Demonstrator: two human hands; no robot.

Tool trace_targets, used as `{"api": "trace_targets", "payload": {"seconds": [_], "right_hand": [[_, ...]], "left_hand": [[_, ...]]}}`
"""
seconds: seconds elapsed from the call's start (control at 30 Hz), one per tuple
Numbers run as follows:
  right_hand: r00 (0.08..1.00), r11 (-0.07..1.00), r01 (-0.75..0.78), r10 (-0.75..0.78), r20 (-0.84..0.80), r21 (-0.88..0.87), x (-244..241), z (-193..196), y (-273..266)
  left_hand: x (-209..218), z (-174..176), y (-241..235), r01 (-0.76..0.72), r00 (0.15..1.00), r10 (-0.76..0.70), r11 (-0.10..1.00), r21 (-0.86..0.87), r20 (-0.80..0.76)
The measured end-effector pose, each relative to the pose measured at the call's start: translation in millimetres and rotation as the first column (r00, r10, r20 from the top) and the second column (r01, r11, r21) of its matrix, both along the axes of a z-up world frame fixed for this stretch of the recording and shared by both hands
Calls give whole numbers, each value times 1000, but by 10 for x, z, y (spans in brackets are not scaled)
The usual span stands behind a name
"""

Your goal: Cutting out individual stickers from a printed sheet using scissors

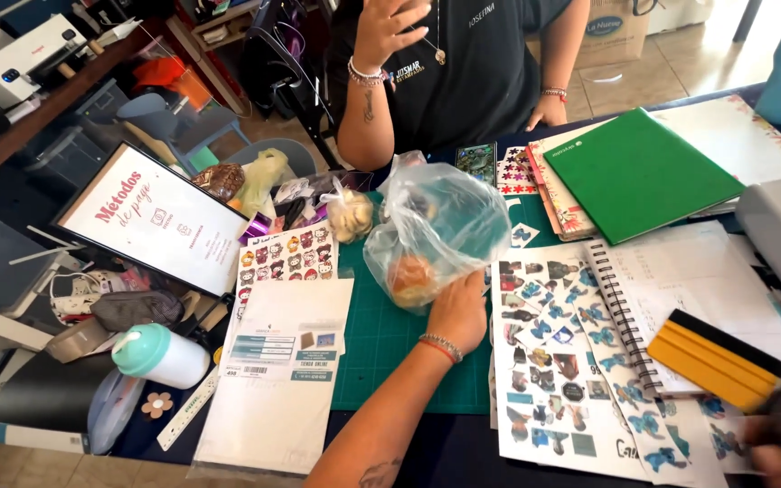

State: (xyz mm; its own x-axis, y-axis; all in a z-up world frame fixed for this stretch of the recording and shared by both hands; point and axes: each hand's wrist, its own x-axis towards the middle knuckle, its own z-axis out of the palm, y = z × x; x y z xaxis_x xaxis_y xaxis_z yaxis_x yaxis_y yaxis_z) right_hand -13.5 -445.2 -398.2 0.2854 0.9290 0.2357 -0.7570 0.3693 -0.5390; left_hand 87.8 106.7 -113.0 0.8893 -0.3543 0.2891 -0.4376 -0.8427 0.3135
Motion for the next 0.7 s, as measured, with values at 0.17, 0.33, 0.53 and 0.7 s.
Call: {"api": "trace_targets", "payload": {"seconds": [0.17,0.33,0.53,0.7], "right_hand": [[430,36,528,-873,230,-848,-1211,2268,2456],[300,-56,786,-836,459,-616,-1210,1931,2826],[129,-108,962,-629,767,-250,-1016,1638,2794],[314,178,941,-780,542,-288,-948,1618,2850]], "left_hand": [[249,-54,10,31,999,-37,983,-183,-30],[381,-207,147,52,998,-61,956,-290,-21],[422,-93,155,-122,964,58,964,-237,-261],[743,-367,349,-371,879,351,929,-1,-323]]}}
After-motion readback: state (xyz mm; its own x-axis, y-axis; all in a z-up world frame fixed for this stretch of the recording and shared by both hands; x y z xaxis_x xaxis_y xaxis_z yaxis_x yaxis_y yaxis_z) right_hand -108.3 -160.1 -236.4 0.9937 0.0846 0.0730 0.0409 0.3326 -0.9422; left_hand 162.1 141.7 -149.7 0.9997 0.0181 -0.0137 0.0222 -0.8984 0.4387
